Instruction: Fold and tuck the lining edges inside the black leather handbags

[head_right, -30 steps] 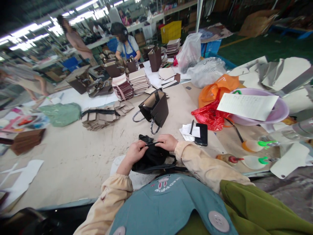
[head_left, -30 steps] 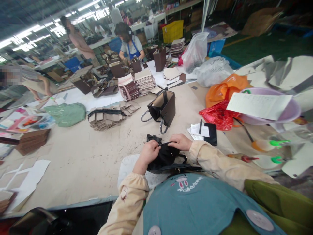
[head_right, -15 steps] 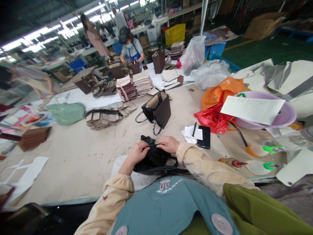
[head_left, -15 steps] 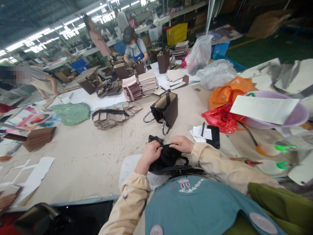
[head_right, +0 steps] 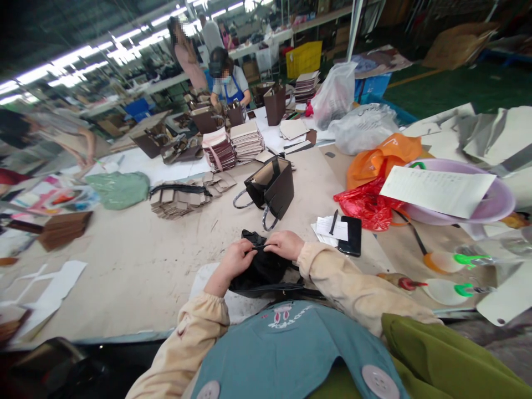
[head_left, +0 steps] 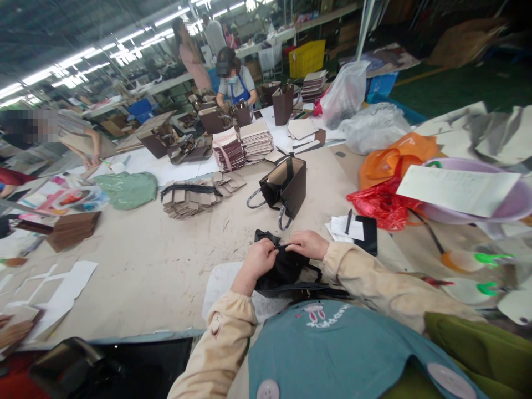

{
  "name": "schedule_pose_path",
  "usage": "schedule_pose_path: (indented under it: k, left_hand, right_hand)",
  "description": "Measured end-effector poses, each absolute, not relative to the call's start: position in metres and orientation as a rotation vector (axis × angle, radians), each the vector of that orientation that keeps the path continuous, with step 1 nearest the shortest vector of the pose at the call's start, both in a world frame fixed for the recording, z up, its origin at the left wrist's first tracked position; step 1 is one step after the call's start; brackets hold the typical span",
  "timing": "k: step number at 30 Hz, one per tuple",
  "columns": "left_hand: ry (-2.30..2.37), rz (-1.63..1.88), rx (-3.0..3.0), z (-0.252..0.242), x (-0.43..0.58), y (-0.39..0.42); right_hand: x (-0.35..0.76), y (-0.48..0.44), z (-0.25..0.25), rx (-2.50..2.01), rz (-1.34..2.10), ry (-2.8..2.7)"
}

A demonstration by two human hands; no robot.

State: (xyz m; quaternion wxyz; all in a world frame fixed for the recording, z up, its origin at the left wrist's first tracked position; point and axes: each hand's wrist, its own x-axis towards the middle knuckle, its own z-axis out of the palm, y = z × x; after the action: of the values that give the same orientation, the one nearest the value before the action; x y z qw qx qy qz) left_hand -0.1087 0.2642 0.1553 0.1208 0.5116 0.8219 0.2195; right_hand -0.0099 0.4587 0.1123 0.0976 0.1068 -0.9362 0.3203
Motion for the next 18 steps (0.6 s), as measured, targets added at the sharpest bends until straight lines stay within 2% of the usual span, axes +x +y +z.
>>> schedule_pose_path:
  k: [18]
  left_hand:
    - [2.433,0.668,1.380,0.163,-0.109,0.234]
  right_hand:
    - [-0.007,0.466,0.106,0.159,0.790,-2.792]
